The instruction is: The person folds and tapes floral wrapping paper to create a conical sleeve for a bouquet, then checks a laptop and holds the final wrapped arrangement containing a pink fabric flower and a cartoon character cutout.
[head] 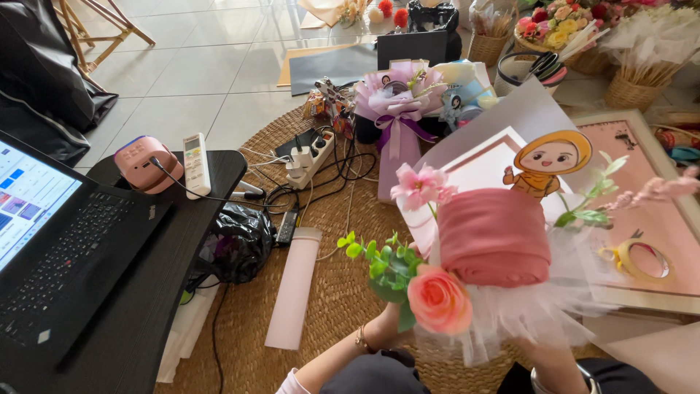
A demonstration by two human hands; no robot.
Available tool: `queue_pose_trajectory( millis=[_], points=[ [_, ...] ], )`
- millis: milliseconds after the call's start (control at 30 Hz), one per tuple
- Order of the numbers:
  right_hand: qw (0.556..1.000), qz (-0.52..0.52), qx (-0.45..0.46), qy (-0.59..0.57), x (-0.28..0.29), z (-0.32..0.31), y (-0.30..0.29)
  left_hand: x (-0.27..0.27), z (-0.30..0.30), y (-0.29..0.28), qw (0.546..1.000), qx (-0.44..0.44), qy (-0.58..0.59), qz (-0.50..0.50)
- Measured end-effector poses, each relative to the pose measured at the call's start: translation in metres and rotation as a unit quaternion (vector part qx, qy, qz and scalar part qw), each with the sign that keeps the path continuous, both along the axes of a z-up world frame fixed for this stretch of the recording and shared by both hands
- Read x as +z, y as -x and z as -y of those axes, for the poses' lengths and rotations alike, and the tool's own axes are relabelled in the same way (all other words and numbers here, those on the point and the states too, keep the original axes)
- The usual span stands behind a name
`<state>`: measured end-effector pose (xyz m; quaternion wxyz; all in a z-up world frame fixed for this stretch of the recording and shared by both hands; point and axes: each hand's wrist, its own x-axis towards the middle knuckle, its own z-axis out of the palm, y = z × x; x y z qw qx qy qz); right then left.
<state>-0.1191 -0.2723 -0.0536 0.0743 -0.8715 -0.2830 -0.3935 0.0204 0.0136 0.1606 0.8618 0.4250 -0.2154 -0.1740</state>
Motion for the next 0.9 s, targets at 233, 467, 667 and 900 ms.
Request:
queue_pose_trajectory(
  millis=[233, 467, 667, 900],
  points=[
    [0.988, 0.074, -0.005, 0.138, 0.072, -0.003, -0.104, 0.023, -0.015, -0.002, 0.998, 0.026, -0.048, 0.034],
    [0.974, -0.162, 0.048, -0.151, 0.103, -0.064, -0.046, 0.041, -0.032, -0.007, 0.990, 0.054, -0.110, 0.073],
    [0.782, -0.383, 0.047, -0.490, 0.162, -0.091, -0.081, 0.056, -0.029, -0.010, 0.980, 0.072, -0.156, 0.105],
    [0.657, -0.366, 0.094, -0.652, 0.220, -0.121, -0.074, 0.029, -0.037, -0.014, 0.969, 0.078, -0.231, -0.042]
  ],
)
